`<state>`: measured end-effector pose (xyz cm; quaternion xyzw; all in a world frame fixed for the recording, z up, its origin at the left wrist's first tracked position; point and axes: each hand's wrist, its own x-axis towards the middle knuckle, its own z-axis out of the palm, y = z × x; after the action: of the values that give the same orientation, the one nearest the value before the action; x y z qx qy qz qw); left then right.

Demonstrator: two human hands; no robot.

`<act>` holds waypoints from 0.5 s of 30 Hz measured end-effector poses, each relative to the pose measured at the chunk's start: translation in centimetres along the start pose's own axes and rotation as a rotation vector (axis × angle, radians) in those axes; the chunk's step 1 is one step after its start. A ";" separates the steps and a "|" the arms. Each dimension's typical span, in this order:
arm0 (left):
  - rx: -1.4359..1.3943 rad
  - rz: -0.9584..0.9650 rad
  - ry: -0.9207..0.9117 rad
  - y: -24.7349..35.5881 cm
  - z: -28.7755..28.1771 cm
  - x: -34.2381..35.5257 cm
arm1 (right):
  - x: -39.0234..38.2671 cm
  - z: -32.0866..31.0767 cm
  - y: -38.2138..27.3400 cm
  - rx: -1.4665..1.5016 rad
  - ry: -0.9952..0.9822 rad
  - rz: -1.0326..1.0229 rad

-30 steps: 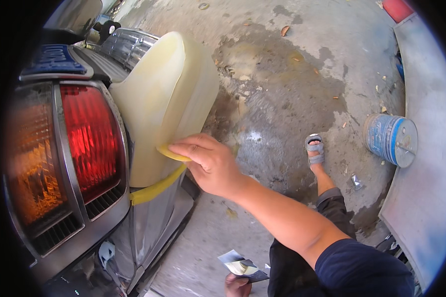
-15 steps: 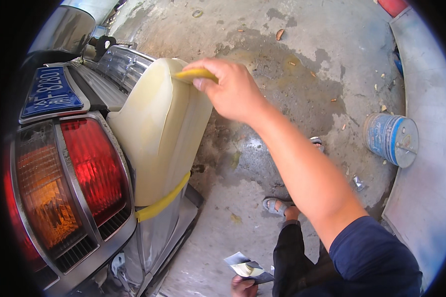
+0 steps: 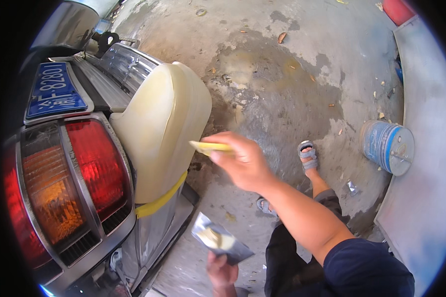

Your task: The person applies a beige filler paste to the rear bumper of a dark-colored car using a metal putty knife and a yellow sponge. They spread the filler over a taped-off area near the taillight and license plate, smoothing it with the sponge.

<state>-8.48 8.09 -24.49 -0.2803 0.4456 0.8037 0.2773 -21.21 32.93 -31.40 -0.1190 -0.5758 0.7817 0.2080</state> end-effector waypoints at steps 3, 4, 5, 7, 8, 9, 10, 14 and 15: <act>0.031 0.099 -0.032 1.2 3.5 1.6 | -2.5 -2.0 -2.3 0.291 -0.050 0.219; 0.024 0.099 -0.096 1.6 5.5 2.3 | -3.0 -2.9 -3.3 0.353 -0.074 0.292; 0.035 0.124 -0.091 1.6 6.9 2.7 | -3.5 -3.7 -4.1 0.384 -0.090 0.301; 0.053 0.161 -0.114 1.3 8.7 3.5 | -4.1 -4.8 -5.5 0.452 -0.124 0.322; 0.051 0.160 -0.080 1.2 9.9 3.7 | -4.3 -5.3 -6.4 0.433 -0.118 0.349; 0.046 0.163 -0.055 1.1 11.0 3.9 | -4.4 -5.8 -7.0 0.383 -0.129 0.319; 0.038 0.171 -0.033 1.0 11.7 4.0 | -4.5 -6.2 -7.5 0.333 -0.140 0.289; 0.002 0.207 0.025 0.1 13.6 4.2 | -5.0 -6.5 -9.3 0.082 -0.184 0.201; -0.006 0.217 0.032 -0.1 14.2 4.3 | -5.1 -6.6 -9.6 0.038 -0.204 0.191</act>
<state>-14.30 21.31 -21.22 -0.2441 0.4753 0.8257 0.1808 -12.10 38.59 -24.57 -0.0893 -0.5649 0.8168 0.0753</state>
